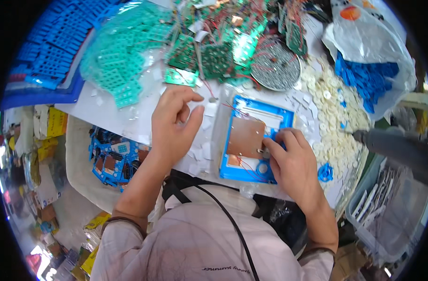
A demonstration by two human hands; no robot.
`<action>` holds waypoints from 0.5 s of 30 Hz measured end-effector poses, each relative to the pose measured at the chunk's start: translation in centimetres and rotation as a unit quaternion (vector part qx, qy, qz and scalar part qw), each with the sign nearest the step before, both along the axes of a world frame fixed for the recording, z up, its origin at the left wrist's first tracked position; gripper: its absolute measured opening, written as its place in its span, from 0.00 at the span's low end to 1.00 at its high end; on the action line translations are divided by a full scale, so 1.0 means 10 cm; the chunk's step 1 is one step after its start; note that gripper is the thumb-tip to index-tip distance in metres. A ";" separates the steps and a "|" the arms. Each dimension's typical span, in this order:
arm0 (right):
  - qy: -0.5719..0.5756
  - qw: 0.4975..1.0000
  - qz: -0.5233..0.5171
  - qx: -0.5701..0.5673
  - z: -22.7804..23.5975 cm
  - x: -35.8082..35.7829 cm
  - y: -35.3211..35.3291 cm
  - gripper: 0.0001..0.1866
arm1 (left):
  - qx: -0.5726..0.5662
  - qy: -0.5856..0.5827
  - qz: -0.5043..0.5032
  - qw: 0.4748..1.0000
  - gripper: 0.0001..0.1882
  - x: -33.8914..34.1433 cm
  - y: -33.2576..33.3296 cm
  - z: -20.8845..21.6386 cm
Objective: Assembling components into a blue electronic toy casing using an electric screwdriver at a factory workstation.
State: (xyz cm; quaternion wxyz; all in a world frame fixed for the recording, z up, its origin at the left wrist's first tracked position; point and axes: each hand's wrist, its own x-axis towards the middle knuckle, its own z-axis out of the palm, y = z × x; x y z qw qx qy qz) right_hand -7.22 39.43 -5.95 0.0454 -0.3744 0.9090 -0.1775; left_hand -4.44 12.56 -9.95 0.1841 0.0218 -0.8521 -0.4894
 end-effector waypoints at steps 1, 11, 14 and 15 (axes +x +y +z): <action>0.004 1.000 -0.003 -0.012 -0.03 0.01 0.02 0.23 | -0.031 0.002 0.022 0.999 0.07 -0.10 -0.09 -0.03; 0.029 0.996 -0.076 -0.030 -0.10 0.03 -0.07 0.22 | -0.201 0.050 -0.037 0.978 0.06 -0.96 -0.30 -0.03; 0.045 0.996 -0.065 0.030 -0.12 0.05 -0.10 0.23 | -0.205 0.062 -0.039 0.976 0.05 -0.95 -0.27 -0.03; 0.047 0.997 -0.056 0.039 -0.12 0.04 -0.10 0.24 | -0.210 0.070 -0.040 0.974 0.05 -0.95 -0.32 -0.02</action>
